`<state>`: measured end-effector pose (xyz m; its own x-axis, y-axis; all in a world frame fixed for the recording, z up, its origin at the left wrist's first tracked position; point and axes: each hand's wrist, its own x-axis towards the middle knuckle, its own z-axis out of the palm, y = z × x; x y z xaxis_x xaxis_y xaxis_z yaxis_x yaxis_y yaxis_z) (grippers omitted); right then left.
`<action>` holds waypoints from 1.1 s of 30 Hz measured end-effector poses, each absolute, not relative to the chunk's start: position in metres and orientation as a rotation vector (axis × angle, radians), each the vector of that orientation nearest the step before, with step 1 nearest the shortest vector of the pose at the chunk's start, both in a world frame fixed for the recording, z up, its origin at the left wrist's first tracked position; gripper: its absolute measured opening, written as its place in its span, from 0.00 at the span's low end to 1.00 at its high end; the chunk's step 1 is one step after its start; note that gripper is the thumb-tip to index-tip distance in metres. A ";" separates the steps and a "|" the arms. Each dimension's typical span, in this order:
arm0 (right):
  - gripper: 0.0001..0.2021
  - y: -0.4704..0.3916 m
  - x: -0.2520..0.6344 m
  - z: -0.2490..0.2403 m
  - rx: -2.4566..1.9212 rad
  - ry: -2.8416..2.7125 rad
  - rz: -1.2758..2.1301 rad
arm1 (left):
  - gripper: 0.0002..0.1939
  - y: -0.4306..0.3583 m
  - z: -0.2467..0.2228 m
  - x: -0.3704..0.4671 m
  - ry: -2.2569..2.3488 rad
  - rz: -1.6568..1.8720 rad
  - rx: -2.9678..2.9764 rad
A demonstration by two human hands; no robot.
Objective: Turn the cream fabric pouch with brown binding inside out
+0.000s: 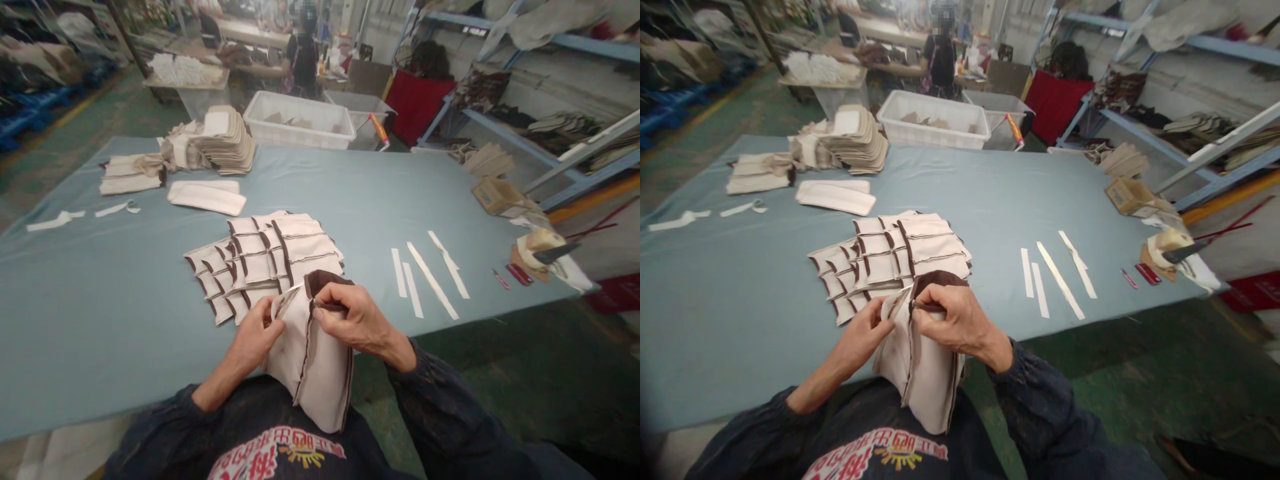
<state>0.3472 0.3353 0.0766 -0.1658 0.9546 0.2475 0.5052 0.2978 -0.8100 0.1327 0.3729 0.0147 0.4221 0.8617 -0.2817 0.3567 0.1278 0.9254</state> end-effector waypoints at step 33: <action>0.02 0.336 0.327 0.053 -1.232 -1.776 0.901 | 0.06 0.407 0.082 0.125 0.769 0.378 1.841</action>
<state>0.3270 0.3362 0.0531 -0.2267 0.9531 0.2004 0.4012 0.2789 -0.8725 0.1248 0.4067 0.0818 0.7426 0.6629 -0.0955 0.3291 -0.2370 0.9140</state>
